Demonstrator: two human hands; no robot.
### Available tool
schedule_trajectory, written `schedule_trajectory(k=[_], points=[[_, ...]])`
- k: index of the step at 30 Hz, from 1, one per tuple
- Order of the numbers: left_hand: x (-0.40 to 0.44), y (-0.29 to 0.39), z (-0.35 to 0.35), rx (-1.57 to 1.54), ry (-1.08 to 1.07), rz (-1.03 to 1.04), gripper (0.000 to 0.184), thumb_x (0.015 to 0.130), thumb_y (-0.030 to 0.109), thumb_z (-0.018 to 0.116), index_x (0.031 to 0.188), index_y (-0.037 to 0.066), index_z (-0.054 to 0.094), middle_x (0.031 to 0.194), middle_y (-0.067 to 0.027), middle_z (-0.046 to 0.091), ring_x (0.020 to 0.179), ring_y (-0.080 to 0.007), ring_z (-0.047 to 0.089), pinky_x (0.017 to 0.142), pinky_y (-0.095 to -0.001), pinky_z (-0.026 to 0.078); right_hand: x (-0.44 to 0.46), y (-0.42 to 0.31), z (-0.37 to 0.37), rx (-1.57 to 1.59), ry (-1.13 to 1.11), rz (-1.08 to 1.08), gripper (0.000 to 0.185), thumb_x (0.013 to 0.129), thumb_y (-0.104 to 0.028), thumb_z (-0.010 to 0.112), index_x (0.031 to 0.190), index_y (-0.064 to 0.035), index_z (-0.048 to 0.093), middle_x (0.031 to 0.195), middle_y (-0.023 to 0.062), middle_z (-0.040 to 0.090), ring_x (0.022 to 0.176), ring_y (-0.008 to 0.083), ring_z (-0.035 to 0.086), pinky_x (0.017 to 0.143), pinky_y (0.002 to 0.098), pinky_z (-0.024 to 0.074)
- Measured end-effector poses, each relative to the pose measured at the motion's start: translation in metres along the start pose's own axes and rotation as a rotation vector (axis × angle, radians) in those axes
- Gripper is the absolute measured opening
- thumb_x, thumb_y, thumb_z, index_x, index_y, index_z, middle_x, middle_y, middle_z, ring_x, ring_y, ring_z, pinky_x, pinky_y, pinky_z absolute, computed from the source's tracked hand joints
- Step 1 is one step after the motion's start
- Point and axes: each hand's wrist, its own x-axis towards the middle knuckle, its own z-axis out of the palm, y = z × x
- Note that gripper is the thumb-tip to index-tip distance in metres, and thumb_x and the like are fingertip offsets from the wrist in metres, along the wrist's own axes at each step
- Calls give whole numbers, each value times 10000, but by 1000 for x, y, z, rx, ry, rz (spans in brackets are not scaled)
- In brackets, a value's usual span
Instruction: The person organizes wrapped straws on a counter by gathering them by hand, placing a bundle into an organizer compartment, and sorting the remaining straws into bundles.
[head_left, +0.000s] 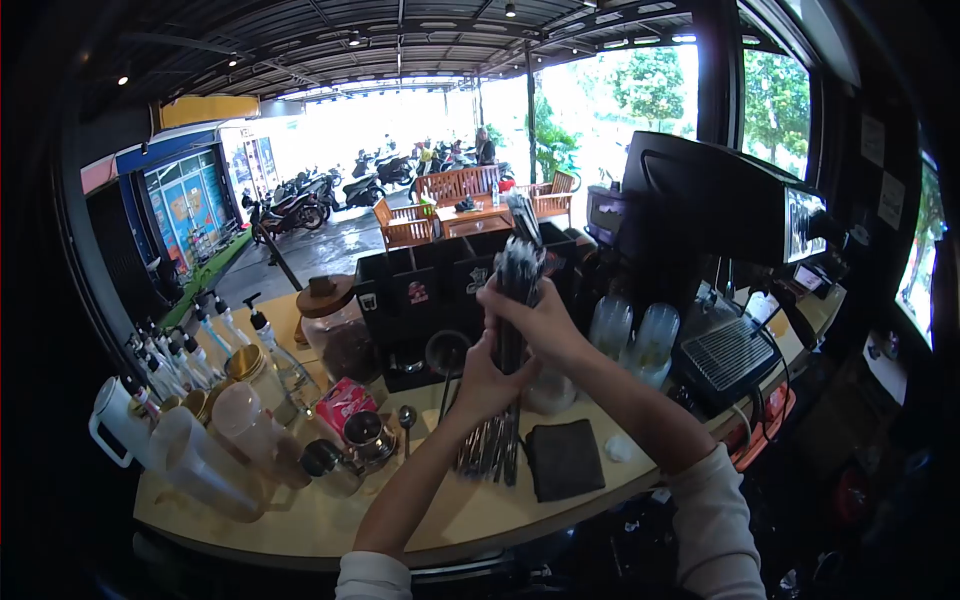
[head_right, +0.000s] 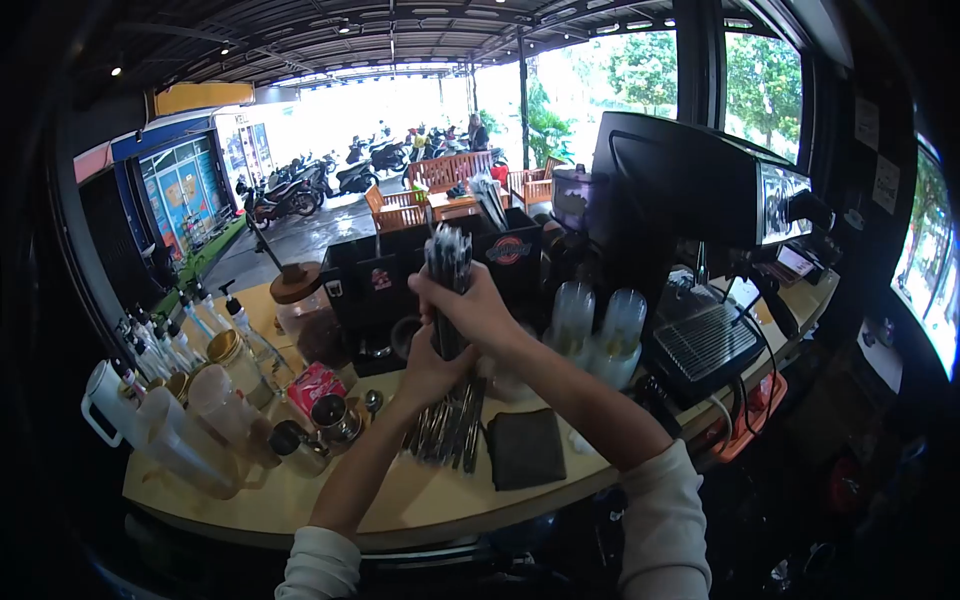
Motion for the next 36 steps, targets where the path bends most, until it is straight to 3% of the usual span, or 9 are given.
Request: schedule_trajectory(k=[3,11,19,23,26,28,30,32,36], points=[[44,-11,2,-94,96,226,626,695,227,703,1181,42,354,1109,-97,482,977,-197,509,782,-334,422,35,-23,-33,-72,132,-213,177,783,-188,628,749,-41,536,580,7,531,498,66,501,449,220,393],[159,-39,-5,132,339,178,525,730,241,641,1147,25,406,1088,-132,486,1020,-231,473,825,-350,398,177,-44,-142,-506,389,-653,231,787,-221,620,806,-6,537,587,-11,502,529,57,417,499,237,351],[237,-91,2,132,441,187,472,783,233,582,1116,-59,419,1056,-185,498,988,-255,493,860,-345,389,206,-5,-131,-507,343,-588,264,781,-212,618,837,28,522,628,68,570,539,96,493,499,272,390],[260,-105,5,29,452,106,478,829,276,531,1113,-93,422,1046,-199,504,976,-252,508,849,-321,392,217,19,-134,-626,312,-608,226,764,-142,591,874,38,511,706,167,576,636,239,575,572,339,428],[265,-94,7,66,454,31,494,844,292,503,1116,-110,413,1049,-206,499,991,-248,500,847,-310,389,221,41,-139,-548,320,-690,242,796,-204,596,835,20,511,588,35,493,522,85,419,475,269,344],[271,-91,9,8,449,63,502,870,336,447,1124,-96,417,1061,-192,500,982,-237,502,843,-306,388,219,50,-145,-550,292,-656,273,789,-220,602,841,32,510,601,62,505,537,101,448,494,280,368],[272,-84,14,-249,462,-192,541,888,432,338,1163,-25,427,1109,-121,515,1020,-212,491,890,-288,345,213,57,-153,-613,304,-478,299,786,-237,605,849,40,512,641,75,538,555,123,472,508,288,380],[287,-96,12,-402,401,-200,559,884,459,311,1165,-9,432,1102,-117,527,1010,-221,503,885,-294,358,220,68,-166,-658,264,-351,404,754,-294,638,911,52,502,726,96,564,659,149,528,559,294,424],[326,-138,5,-788,203,-142,615,867,520,247,1171,16,430,1087,-125,548,973,-248,541,853,-339,414,226,86,-183,-681,243,-129,907,553,-481,731,1139,81,328,1174,266,354,1064,333,419,875,377,364]])
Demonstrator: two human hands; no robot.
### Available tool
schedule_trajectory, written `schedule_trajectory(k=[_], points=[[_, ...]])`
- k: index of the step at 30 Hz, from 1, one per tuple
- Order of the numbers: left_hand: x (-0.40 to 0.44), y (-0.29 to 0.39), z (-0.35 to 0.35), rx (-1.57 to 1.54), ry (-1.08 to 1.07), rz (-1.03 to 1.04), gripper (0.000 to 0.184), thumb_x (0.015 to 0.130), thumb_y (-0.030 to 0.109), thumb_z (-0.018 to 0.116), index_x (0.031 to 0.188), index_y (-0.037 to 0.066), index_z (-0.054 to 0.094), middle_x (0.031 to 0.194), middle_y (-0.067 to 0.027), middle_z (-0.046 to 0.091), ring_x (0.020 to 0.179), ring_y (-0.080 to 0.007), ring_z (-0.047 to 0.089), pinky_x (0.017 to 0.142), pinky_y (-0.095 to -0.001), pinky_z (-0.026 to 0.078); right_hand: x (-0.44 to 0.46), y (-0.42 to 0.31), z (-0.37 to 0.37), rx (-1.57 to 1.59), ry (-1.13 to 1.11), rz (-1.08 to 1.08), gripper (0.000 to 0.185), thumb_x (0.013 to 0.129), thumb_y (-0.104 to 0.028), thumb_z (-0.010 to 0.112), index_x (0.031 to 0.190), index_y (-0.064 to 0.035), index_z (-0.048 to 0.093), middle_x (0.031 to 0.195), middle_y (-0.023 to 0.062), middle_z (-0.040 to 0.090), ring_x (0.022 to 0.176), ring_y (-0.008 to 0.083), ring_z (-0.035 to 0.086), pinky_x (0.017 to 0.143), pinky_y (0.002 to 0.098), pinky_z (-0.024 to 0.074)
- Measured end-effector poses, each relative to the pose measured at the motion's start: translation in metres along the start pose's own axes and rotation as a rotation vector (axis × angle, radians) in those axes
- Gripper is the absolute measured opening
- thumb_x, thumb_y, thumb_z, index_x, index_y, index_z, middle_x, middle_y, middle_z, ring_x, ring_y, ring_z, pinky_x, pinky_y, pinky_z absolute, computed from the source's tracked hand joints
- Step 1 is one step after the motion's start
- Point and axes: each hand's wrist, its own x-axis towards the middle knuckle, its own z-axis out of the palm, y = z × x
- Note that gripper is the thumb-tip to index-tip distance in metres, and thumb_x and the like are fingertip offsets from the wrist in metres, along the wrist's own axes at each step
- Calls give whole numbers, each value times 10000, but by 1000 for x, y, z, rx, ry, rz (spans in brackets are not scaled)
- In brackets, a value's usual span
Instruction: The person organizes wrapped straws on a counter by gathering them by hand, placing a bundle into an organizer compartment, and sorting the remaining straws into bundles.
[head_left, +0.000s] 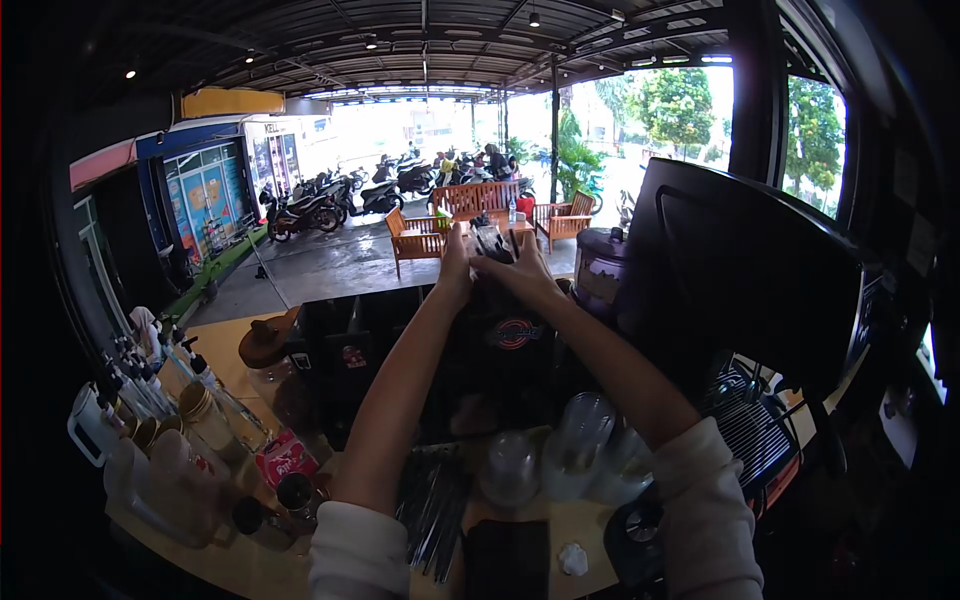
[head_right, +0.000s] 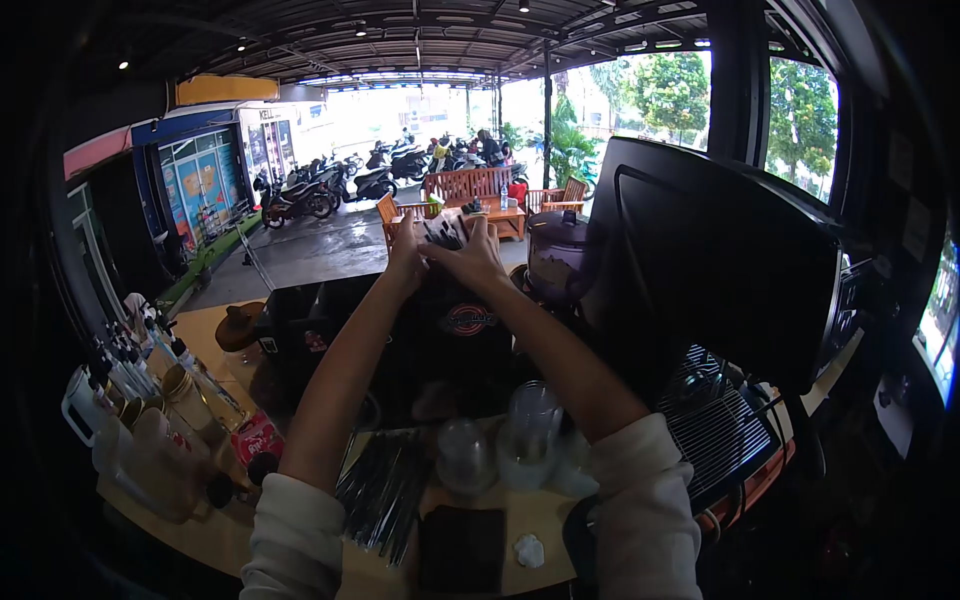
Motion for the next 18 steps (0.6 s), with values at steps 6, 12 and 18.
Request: schedule_trajectory(k=[6,12,18], points=[[-12,27,23,-97,-118,-241,765,809,618,260,1150,-48,417,1035,-212,543,916,-294,568,857,-394,435,1,-1,-16,169,-349,90,1338,416,-530,782,1322,50,-14,1349,275,114,1272,366,129,1029,387,200],[-10,32,36,31,-161,-260,807,782,644,327,1221,-33,353,1062,-168,524,926,-248,565,827,-386,451,5,12,-5,9,-343,-76,1340,429,-322,844,1318,30,-96,1330,282,180,1235,322,258,1000,347,268],[-9,39,43,493,-88,55,760,818,566,372,1298,-11,251,1180,-155,457,1069,-202,468,915,-322,366,21,28,6,115,-462,40,941,490,-164,804,1241,22,268,1072,147,520,956,223,534,825,321,436]])
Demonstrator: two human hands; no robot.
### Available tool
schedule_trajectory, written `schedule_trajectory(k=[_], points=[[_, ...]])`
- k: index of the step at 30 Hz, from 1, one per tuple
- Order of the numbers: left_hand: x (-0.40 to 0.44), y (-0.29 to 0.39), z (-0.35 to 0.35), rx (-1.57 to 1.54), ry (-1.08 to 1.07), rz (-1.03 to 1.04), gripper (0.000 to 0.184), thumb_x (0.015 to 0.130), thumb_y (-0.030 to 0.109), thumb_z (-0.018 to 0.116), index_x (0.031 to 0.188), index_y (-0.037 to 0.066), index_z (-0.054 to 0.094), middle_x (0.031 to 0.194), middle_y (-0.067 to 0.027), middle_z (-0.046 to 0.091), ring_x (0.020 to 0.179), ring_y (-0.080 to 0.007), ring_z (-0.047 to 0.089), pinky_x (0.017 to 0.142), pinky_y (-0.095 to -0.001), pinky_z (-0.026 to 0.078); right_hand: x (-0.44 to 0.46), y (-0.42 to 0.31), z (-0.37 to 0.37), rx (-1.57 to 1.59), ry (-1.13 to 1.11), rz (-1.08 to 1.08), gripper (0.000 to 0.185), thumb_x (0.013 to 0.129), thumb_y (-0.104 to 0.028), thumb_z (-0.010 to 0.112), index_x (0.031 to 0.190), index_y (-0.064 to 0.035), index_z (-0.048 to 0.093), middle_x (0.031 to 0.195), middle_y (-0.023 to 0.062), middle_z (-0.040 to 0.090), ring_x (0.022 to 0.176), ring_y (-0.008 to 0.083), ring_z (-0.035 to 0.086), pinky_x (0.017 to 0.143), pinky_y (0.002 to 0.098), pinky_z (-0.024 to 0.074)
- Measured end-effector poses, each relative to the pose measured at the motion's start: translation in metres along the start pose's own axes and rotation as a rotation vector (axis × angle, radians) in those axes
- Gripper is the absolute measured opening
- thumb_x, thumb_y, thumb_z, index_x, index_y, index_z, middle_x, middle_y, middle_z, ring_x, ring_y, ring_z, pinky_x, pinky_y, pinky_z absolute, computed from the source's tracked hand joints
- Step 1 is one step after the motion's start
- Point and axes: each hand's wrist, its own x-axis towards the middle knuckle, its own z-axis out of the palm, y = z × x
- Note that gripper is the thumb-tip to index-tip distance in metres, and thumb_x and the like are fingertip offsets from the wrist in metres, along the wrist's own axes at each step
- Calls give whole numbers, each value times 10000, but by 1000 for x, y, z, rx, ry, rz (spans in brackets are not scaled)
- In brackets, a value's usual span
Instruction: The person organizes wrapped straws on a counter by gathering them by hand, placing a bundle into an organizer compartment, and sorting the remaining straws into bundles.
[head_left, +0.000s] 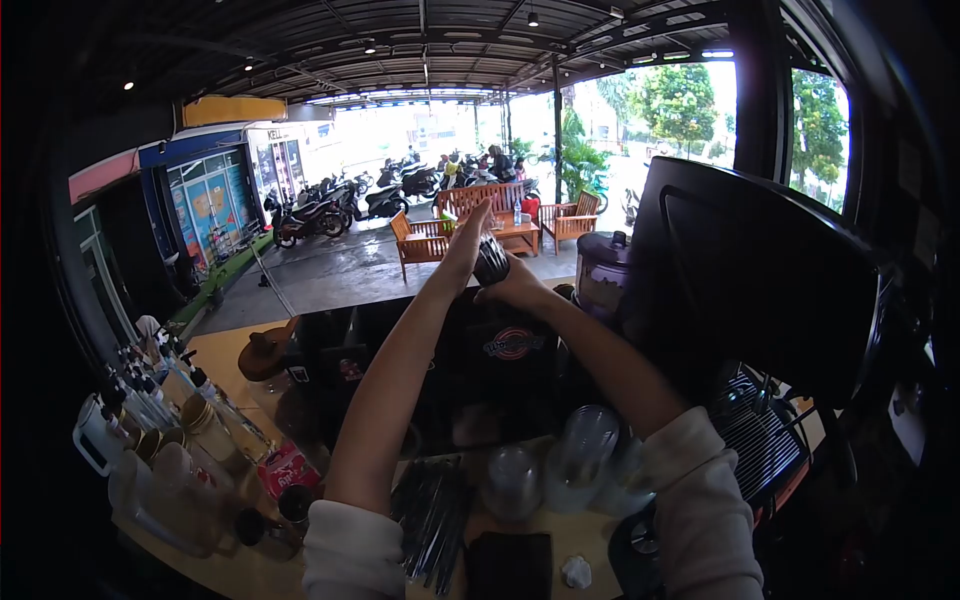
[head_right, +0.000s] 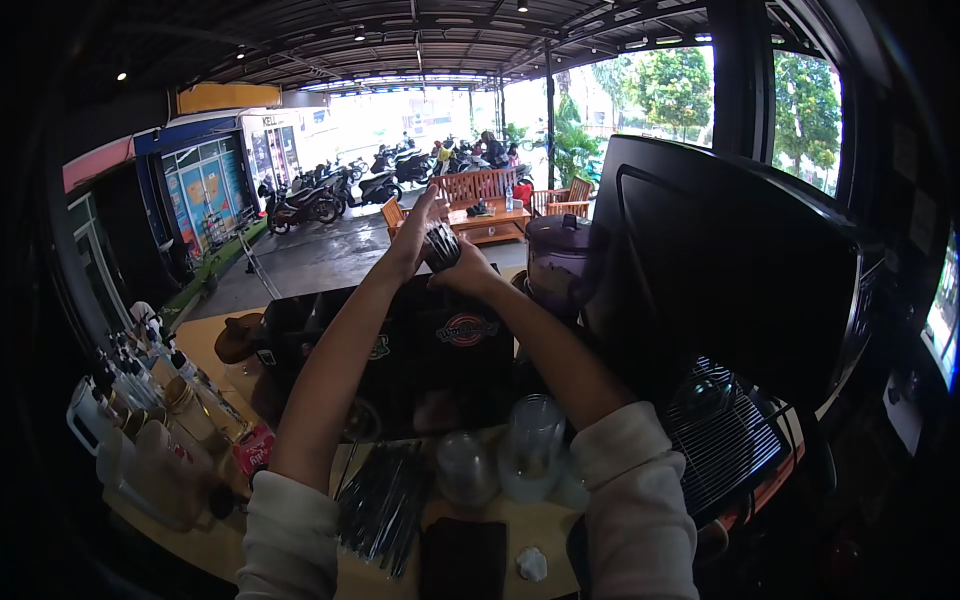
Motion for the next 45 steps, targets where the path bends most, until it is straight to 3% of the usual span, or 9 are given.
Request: schedule_trajectory(k=[4,6,11,14,21,24,33,39,45], points=[[14,-11,0,195,-30,263,390,897,282,327,1068,-4,531,1085,-133,552,1045,-246,499,917,-368,356,0,10,2,73,65,38,983,448,-169,792,1237,80,262,1036,154,538,938,229,547,791,303,461],[3,-14,2,969,-59,277,354,862,237,351,1075,12,523,1072,-169,549,1035,-270,508,900,-349,375,-3,11,3,106,68,-21,1018,440,-171,803,1243,82,230,1067,168,521,969,239,537,808,307,457],[-3,-4,6,1078,177,535,384,858,280,373,1093,10,514,1171,-178,482,1104,-283,449,936,-398,338,-4,13,4,-40,151,76,1096,430,-189,817,1258,98,158,1127,208,480,1054,282,493,861,323,430],[-6,1,3,1133,-258,160,450,869,339,368,1185,28,439,1227,-166,432,1166,-275,389,970,-432,286,-8,14,5,-107,186,-3,1125,429,-167,825,1266,93,121,1118,214,480,1047,274,493,856,317,429],[-53,32,9,1110,47,558,503,852,341,446,1239,36,344,1242,-164,403,1165,-307,375,975,-439,259,-45,-32,-1,-295,155,129,1194,444,-211,819,1300,69,36,1172,262,431,1063,313,482,893,310,397],[-83,49,3,1180,4,633,516,827,345,481,1227,46,353,1239,-153,408,1166,-295,377,969,-443,260,-60,-45,-2,-275,200,80,1214,416,-331,814,1309,55,88,1299,291,244,1229,376,258,973,397,309],[-222,98,-3,1193,-3,745,409,802,220,520,1163,58,417,1145,-132,473,1089,-279,446,936,-409,302,-183,-114,68,-270,501,-536,522,648,-139,674,1104,-35,442,997,127,492,813,216,521,610,297,466],[-341,51,-50,854,-11,507,339,813,140,495,1112,-7,432,1096,-167,490,1050,-313,465,890,-360,352,-263,-87,158,-162,107,-257,396,675,-137,658,988,23,477,876,141,529,602,213,532,549,326,447],[-424,-40,-83,836,56,177,308,799,99,492,1085,-9,458,1037,-200,522,972,-350,499,829,-376,396,-281,-19,234,-588,-68,282,714,749,-480,555,1197,17,305,1075,306,450,1003,399,494,834,428,418]])
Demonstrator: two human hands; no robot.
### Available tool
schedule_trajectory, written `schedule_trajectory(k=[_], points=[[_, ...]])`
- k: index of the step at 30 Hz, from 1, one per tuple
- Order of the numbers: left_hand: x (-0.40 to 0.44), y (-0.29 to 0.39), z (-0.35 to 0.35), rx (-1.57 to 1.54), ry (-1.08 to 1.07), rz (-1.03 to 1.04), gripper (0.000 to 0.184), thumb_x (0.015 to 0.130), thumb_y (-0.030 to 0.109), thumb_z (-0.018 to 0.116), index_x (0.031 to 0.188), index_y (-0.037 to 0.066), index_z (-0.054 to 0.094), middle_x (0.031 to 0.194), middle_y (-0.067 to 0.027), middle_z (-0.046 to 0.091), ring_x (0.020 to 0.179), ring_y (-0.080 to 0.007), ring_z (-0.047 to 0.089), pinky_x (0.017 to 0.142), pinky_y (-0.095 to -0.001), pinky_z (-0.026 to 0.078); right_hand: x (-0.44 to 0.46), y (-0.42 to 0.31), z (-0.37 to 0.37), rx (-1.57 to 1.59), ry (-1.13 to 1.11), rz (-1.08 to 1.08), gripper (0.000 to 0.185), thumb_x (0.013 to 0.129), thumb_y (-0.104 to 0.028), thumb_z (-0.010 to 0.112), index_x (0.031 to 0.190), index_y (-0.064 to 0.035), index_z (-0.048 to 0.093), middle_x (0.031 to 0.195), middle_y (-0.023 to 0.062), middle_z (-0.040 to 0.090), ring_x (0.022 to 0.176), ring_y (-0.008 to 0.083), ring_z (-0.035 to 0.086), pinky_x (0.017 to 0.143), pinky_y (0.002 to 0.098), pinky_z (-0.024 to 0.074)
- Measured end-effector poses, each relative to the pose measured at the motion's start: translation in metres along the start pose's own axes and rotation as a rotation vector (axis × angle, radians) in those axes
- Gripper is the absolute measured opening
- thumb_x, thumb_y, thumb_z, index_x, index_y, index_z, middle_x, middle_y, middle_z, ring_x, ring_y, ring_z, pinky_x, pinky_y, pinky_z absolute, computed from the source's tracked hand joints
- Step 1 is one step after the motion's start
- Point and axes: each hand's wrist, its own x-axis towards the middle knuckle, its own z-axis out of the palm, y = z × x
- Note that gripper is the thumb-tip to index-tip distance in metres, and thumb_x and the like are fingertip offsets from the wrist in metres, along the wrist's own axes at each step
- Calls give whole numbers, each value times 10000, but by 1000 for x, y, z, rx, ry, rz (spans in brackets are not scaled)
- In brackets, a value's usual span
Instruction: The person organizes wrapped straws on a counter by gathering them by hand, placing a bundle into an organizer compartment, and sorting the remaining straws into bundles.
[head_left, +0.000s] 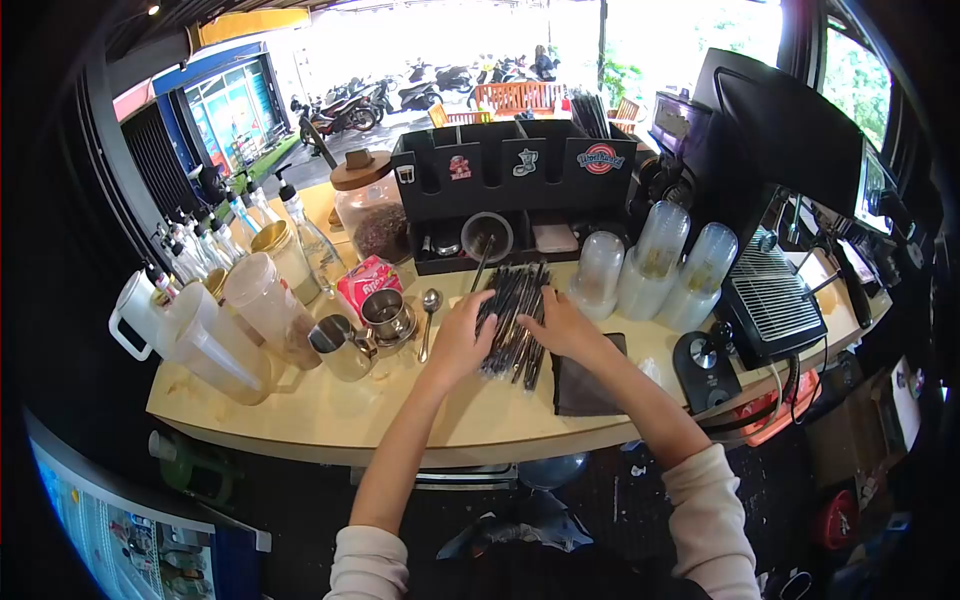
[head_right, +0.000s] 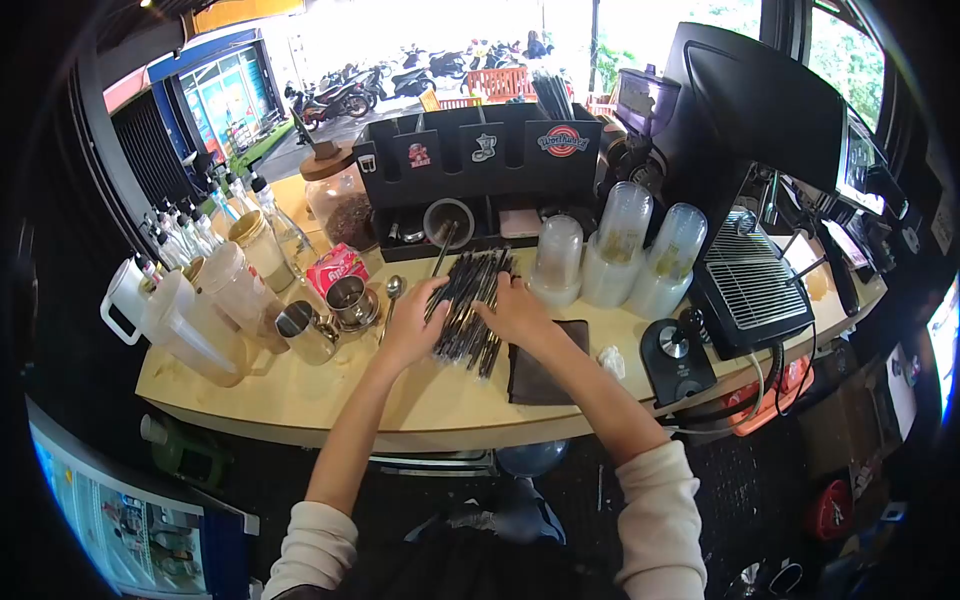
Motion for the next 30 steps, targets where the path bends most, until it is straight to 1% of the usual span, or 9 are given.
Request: schedule_trajectory(k=[4,6,9,10,14,16,20,22,30], points=[[-18,-11,14,-23,102,-41,282,790,67,498,1066,12,484,1007,-184,545,945,-340,517,809,-374,401,6,-26,12,-128,99,167,869,724,-573,520,1292,6,208,1167,315,376,1041,387,478,855,422,410],[-22,-9,16,-46,114,-6,278,784,60,503,1057,11,488,990,-178,551,937,-333,523,806,-373,402,14,-34,14,-221,23,270,968,693,-630,509,1333,-12,127,1247,287,308,1084,383,449,881,418,395],[-22,-8,17,-81,114,20,264,766,44,518,1028,17,502,940,-154,566,901,-316,536,789,-372,406,23,-39,22,-271,-12,284,988,672,-630,534,1332,-19,125,1257,274,306,1088,386,443,878,408,399],[-24,-6,16,-56,130,41,266,759,40,523,1023,21,506,934,-149,566,892,-313,537,781,-372,407,26,-40,24,-246,-4,284,987,668,-557,596,1334,-20,104,1260,273,300,1083,388,447,880,410,401],[-27,-7,13,-23,155,28,283,734,46,536,1014,28,505,939,-130,558,882,-299,522,772,-381,394,35,-42,21,-169,-17,289,982,648,-439,673,1328,-24,99,1264,278,286,1079,392,448,872,412,412],[-26,-6,13,-26,155,11,288,731,52,539,1016,28,504,939,-130,555,887,-298,519,773,-382,390,41,-40,22,-113,-29,327,964,624,-309,713,1319,-29,108,1264,283,278,1072,392,453,863,413,424],[-25,-4,12,-11,136,22,285,730,55,541,1011,24,510,940,-143,552,880,-306,530,757,-372,414,53,-33,31,-109,40,317,947,608,-238,714,1312,-32,116,1241,282,305,1057,388,468,857,410,431],[-26,-4,11,0,124,20,286,728,57,544,1010,23,510,947,-143,548,883,-304,529,757,-371,416,55,-36,28,-54,20,387,979,555,-202,743,1306,-50,132,1217,279,341,1120,406,399,888,443,400],[-27,0,8,-67,113,-31,274,746,52,535,1016,16,507,944,-148,545,894,-300,529,785,-359,416,59,-42,28,-66,95,502,917,585,-125,691,1302,-39,124,1154,273,418,1072,391,452,877,415,418]])
